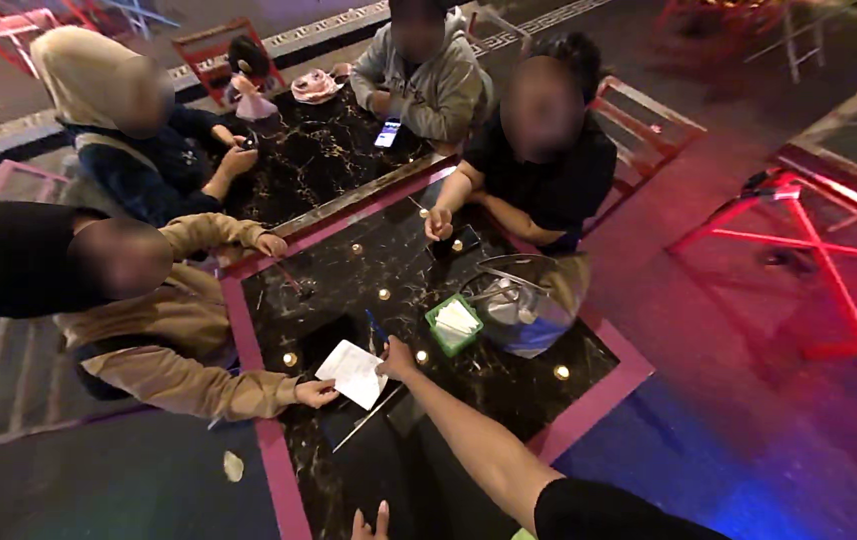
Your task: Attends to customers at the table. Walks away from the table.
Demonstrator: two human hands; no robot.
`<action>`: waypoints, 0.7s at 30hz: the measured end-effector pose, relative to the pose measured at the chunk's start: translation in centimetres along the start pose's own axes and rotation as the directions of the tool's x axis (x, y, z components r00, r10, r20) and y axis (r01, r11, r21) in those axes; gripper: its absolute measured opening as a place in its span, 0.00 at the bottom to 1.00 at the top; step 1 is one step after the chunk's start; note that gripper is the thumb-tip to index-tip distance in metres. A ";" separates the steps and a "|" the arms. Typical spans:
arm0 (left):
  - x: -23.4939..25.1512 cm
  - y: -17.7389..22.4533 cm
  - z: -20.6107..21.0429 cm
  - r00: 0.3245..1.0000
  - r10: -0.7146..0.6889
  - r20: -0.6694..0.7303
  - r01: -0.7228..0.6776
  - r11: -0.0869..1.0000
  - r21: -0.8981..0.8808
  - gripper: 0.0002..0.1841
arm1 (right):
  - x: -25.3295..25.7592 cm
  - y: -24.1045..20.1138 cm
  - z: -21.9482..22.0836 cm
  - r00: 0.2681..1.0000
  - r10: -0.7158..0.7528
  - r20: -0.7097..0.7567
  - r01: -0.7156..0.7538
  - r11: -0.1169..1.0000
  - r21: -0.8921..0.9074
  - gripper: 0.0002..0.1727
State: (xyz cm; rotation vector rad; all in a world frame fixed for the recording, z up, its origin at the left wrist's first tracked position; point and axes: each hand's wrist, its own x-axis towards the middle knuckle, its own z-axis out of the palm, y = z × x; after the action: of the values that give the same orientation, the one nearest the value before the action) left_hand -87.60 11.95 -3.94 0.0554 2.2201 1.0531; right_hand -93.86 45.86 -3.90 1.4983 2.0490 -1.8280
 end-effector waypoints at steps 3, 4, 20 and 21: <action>-0.8 0.1 0.8 0.992 0.118 -0.052 -0.116 0.993 0.031 0.37 | -1.4 -0.4 -0.5 0.996 -0.080 -0.050 0.084 0.992 0.089 0.35; -0.9 0.0 1.0 0.987 0.144 -0.075 -0.139 0.988 0.067 0.38 | -1.9 -0.5 -0.6 0.991 -0.109 -0.072 0.117 0.987 0.109 0.33; 1.0 9.4 -2.3 0.964 0.248 -0.094 -0.265 0.880 -0.394 0.27 | -13.0 -1.9 -10.5 0.912 -0.369 0.178 0.369 0.929 0.033 0.25; 0.5 10.6 -2.8 0.968 0.250 -0.009 -0.225 0.858 -0.461 0.30 | -13.1 -1.8 -11.1 0.882 -0.405 0.241 0.412 0.911 0.020 0.24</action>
State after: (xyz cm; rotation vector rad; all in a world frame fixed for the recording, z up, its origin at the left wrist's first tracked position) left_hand -92.13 17.37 4.44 0.1505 1.8942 1.6731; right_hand -81.81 46.56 8.44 0.8198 2.3849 -1.9719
